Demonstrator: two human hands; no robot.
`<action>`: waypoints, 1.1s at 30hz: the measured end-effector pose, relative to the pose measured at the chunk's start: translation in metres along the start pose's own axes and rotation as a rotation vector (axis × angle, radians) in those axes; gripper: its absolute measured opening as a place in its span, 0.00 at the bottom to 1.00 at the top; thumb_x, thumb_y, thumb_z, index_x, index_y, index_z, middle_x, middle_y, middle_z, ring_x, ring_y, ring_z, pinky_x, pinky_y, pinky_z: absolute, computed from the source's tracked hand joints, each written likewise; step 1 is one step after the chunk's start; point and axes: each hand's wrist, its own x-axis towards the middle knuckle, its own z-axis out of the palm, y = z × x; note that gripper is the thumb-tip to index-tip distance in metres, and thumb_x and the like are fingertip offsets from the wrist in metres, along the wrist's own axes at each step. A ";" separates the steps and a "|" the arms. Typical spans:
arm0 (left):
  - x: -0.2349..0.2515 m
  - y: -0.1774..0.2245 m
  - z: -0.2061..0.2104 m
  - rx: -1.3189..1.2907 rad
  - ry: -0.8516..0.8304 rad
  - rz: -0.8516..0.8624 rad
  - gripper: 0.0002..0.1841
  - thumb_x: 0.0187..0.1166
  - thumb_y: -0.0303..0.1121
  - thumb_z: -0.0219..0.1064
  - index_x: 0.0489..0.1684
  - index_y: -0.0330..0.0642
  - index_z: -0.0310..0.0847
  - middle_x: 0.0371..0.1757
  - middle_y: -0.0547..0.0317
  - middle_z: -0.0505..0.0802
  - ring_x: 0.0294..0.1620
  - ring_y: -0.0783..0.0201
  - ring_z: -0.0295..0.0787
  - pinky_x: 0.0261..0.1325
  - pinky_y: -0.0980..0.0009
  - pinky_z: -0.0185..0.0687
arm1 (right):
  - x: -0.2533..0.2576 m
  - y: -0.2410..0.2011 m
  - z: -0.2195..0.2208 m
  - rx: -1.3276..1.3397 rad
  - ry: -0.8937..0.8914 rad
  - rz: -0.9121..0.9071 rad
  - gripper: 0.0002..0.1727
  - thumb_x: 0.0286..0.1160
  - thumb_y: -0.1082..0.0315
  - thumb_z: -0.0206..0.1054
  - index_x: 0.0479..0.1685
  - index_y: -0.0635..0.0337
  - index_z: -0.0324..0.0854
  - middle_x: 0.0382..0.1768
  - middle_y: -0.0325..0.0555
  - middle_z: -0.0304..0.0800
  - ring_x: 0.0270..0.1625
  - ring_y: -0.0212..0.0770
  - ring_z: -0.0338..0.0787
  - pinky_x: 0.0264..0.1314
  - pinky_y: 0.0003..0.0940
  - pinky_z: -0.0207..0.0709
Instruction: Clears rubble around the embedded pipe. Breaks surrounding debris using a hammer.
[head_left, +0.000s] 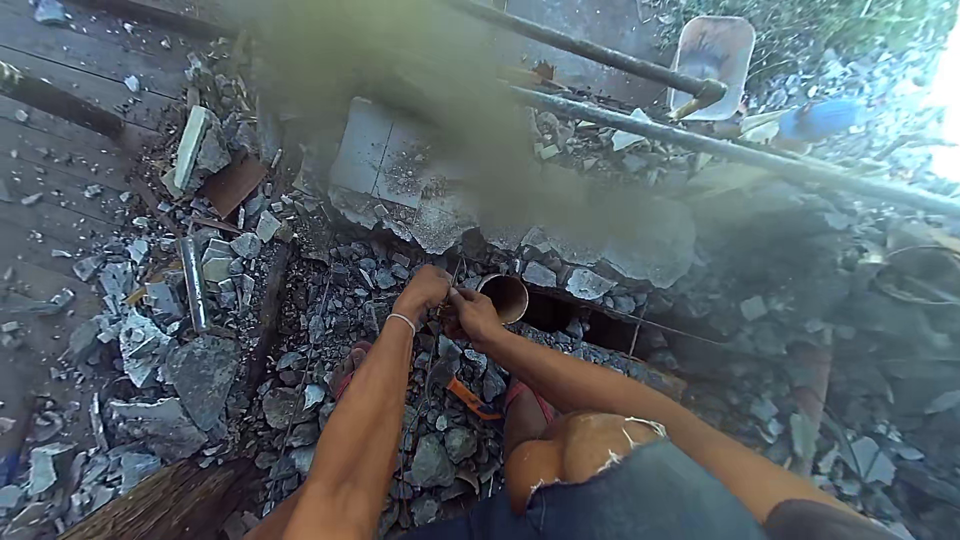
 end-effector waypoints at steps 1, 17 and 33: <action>0.004 -0.001 -0.002 0.025 -0.020 0.006 0.11 0.82 0.30 0.61 0.51 0.39 0.89 0.43 0.48 0.92 0.40 0.57 0.88 0.45 0.55 0.83 | 0.005 0.000 -0.002 -0.102 0.011 -0.060 0.25 0.93 0.49 0.56 0.65 0.64 0.80 0.40 0.58 0.93 0.28 0.49 0.94 0.33 0.44 0.93; -0.002 -0.011 0.006 0.068 0.091 0.108 0.13 0.85 0.36 0.60 0.44 0.41 0.91 0.37 0.47 0.92 0.35 0.53 0.87 0.41 0.49 0.83 | 0.006 -0.044 -0.018 -0.972 0.139 -0.325 0.26 0.88 0.49 0.55 0.33 0.61 0.87 0.34 0.54 0.93 0.43 0.54 0.94 0.49 0.60 0.85; -0.012 -0.018 0.046 -0.213 0.547 0.121 0.17 0.75 0.38 0.77 0.59 0.42 0.89 0.50 0.52 0.97 0.50 0.57 0.96 0.60 0.51 0.90 | 0.017 -0.085 -0.002 -1.249 0.254 -0.528 0.14 0.85 0.63 0.56 0.49 0.64 0.82 0.39 0.64 0.90 0.44 0.65 0.93 0.40 0.66 0.85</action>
